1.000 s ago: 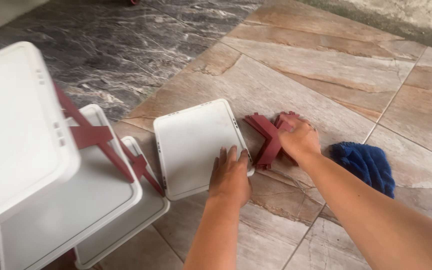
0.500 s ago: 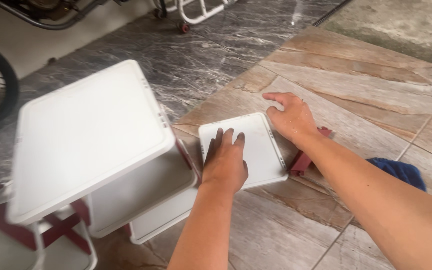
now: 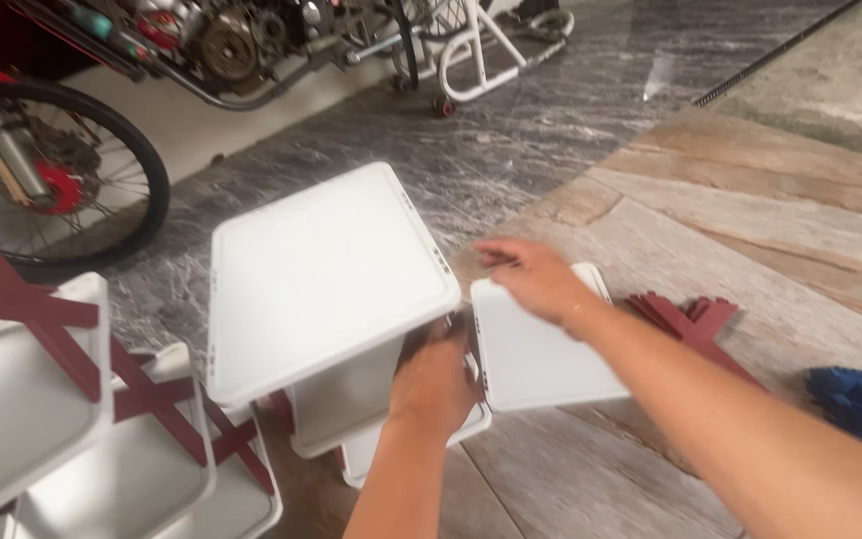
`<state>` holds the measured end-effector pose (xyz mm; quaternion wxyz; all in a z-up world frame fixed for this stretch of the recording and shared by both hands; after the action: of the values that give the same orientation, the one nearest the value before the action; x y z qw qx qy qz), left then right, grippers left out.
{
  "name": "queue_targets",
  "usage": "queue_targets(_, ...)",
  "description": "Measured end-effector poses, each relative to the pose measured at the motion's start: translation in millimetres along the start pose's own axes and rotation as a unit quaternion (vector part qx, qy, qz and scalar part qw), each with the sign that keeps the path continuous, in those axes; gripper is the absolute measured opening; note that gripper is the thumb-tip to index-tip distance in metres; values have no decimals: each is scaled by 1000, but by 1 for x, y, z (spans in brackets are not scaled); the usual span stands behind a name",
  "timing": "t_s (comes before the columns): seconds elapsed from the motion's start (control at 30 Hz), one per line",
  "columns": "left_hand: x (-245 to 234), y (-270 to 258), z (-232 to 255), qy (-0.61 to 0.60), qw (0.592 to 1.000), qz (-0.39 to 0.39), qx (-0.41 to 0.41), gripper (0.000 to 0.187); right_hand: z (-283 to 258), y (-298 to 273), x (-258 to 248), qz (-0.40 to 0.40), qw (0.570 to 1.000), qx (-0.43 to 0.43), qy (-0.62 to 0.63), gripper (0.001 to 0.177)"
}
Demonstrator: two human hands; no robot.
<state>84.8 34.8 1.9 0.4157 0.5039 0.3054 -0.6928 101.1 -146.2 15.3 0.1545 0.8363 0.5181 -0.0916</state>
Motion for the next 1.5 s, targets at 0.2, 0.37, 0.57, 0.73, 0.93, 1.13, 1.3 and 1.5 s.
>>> queue_targets(0.2, -19, -10, -36, -11, 993, 117, -3, 61, -24, -11, 38, -67, 988, 96, 98, 59)
queue_targets(0.37, -26, -12, -52, -105, 985, 122, -58, 49, -30, -17, 37, -55, 990, 102, 82, 55)
queue_targets(0.57, -22, -20, -45, -398, 899, 169, -67, 57, -31, -25, 43, -70, 991, 83, 82, 61)
queue_targets(0.73, 1, -12, -40, -682, 666, 178, -246, 49, -33, -32, 50, -59, 996, 51, 40, 63)
queue_targets(0.93, 4, 2, -26, -825, 443, 159, -312, 25, -39, -42, 62, -54, 998, 15, -9, 55)
queue_targets(1.13, 8, 10, -27, -852, 367, 175, -332, 15, -46, -43, 65, -2, 990, -91, -111, 50)
queue_targets(1.3, 16, 22, -26, -877, 329, 184, -299, 11, -54, -47, 63, 38, 966, -231, -111, 44)
queue_targets(1.5, 18, 31, -24, -882, 325, 181, -291, 11, -53, -42, 62, 21, 968, -235, -84, 45)
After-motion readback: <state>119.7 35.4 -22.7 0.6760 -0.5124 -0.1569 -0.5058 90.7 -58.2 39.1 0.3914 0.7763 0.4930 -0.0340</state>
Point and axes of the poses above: each hand's wrist, its own y-axis towards the middle knuckle, its own x-axis out of the palm, z = x × y, the point moved 5 cm from there along y, towards the middle knuckle, and after that the axes turned 11 degrees about z, right-handed, at the moved point
